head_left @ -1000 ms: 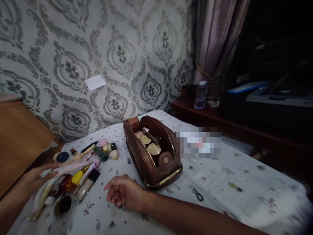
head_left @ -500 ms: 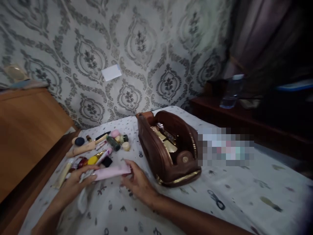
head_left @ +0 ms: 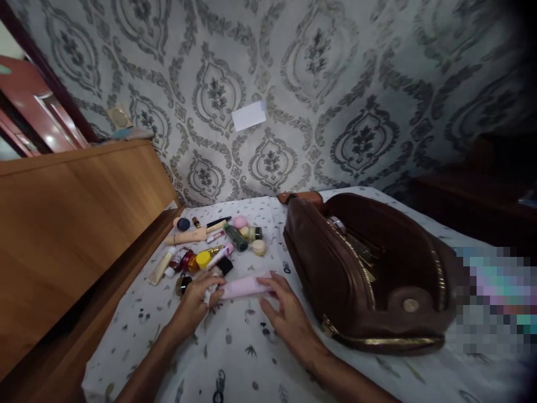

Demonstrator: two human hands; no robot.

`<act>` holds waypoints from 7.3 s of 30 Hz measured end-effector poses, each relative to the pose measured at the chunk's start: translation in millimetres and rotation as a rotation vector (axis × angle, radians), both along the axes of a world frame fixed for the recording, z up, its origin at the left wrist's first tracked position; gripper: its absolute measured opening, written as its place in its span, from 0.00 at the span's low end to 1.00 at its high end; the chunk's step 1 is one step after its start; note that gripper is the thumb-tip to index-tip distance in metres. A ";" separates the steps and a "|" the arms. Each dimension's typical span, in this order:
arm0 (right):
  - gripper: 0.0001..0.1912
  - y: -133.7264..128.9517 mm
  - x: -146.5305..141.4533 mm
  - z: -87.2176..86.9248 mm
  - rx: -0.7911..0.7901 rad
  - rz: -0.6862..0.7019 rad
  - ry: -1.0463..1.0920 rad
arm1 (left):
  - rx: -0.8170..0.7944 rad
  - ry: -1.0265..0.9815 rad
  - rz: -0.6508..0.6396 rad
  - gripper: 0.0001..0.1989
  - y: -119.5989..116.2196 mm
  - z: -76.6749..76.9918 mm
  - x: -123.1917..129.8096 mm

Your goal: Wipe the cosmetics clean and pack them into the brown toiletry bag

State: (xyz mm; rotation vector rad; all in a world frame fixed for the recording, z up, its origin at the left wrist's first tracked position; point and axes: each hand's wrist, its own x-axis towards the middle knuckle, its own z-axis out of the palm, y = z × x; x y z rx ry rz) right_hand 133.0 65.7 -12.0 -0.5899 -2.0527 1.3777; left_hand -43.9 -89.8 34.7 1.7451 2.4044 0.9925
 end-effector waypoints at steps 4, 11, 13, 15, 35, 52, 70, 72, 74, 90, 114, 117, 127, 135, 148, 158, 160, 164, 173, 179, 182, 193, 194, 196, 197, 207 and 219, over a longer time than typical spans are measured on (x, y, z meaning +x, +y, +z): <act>0.20 0.0 1.7 1.8 0.109 0.017 -0.105 | 0.037 0.038 0.003 0.10 0.4 -4.6 0.9; 0.17 -3.6 2.8 -3.7 0.343 0.047 -0.114 | 0.073 0.197 0.015 0.13 -2.8 -12.6 6.9; 0.16 -4.1 2.5 -6.5 0.391 0.063 -0.096 | 0.079 0.241 0.005 0.13 -3.8 -12.4 9.0; 0.16 -4.5 2.4 -8.0 0.425 0.074 -0.080 | 0.098 0.288 -0.004 0.13 -4.5 -12.6 10.9; 0.14 -7.1 8.2 -1.9 0.443 0.084 -0.116 | -0.036 0.210 0.699 0.17 -51.8 -5.4 -76.3; 0.18 -5.3 8.9 9.9 0.737 0.158 -0.256 | 0.158 0.294 0.695 0.19 -66.7 24.9 -70.5; 0.19 -14.7 17.8 32.8 0.542 0.227 -0.066 | -0.004 0.289 0.295 0.17 -79.4 94.2 38.0; 0.24 -19.8 21.0 34.6 0.467 0.353 0.031 | -0.023 0.257 0.219 0.17 -61.2 76.6 51.4; 0.28 -24.8 21.9 34.2 0.417 0.431 0.085 | -0.034 0.233 0.152 0.16 -44.5 56.5 64.5; 0.17 -24.2 15.2 30.4 0.178 0.395 0.129 | 0.353 -0.116 0.024 0.17 19.7 23.0 87.1; 0.25 -3.9 15.8 47.1 0.141 0.276 0.126 | -0.189 0.429 -0.097 0.31 -6.1 -21.8 75.7; 0.26 -1.0 14.6 48.8 0.139 0.261 0.162 | -0.194 0.371 -0.081 0.23 -10.3 -19.9 74.6; 0.19 4.3 11.6 51.1 0.049 0.202 0.160 | 0.224 0.136 -0.036 0.11 0.5 18.6 80.2; 0.18 7.3 11.2 47.3 -0.006 0.183 0.171 | 0.243 0.461 -0.251 0.14 6.4 2.6 90.7; 0.16 9.2 10.7 46.5 0.039 0.214 0.260 | 0.128 0.470 -0.322 0.16 -2.1 32.2 95.4; 0.15 13.9 7.9 41.2 0.030 0.161 0.262 | -0.190 0.495 -0.450 0.16 -13.7 15.2 100.2; 0.14 14.1 6.7 38.8 0.059 0.139 0.272 | -0.141 0.344 -0.482 0.19 -15.9 22.7 91.8; 0.14 14.4 6.0 36.3 0.102 0.133 0.283 | 0.101 0.154 -0.293 0.19 -6.5 36.6 75.4; 0.14 15.7 9.7 42.4 0.160 0.150 0.206 | -0.102 0.056 -0.397 0.22 -19.2 13.9 65.7; 0.12 4.1 19.0 57.5 0.348 0.308 0.281 | -0.065 -0.111 -0.309 0.14 -34.6 26.5 54.1; 0.11 -2.4 22.0 62.1 0.403 0.427 0.304 | 0.118 -0.151 -0.115 0.10 -31.6 37.1 55.4; 0.05 -1.3 19.3 54.4 0.374 0.260 0.297 | 0.159 -0.094 -0.127 0.15 -21.5 9.4 75.2; 0.05 -0.3 18.7 53.2 0.374 0.239 0.290 | 0.128 -0.100 -0.124 0.15 -24.6 4.1 73.0; 0.04 0.7 17.6 51.4 0.370 0.199 0.264 | 0.065 -0.095 -0.125 0.15 -31.4 -3.6 68.0; 0.04 0.6 17.4 51.2 0.364 0.186 0.244 | 0.036 -0.082 -0.130 0.16 -34.5 -5.1 65.7; 0.08 -3.9 35.2 66.5 0.413 0.267 0.225 | 0.197 -0.019 -0.149 0.18 -19.6 39.5 78.4; 0.12 -11.3 60.2 45.3 0.164 0.136 0.191 | -0.075 0.182 -0.191 0.19 -36.7 0.3 69.0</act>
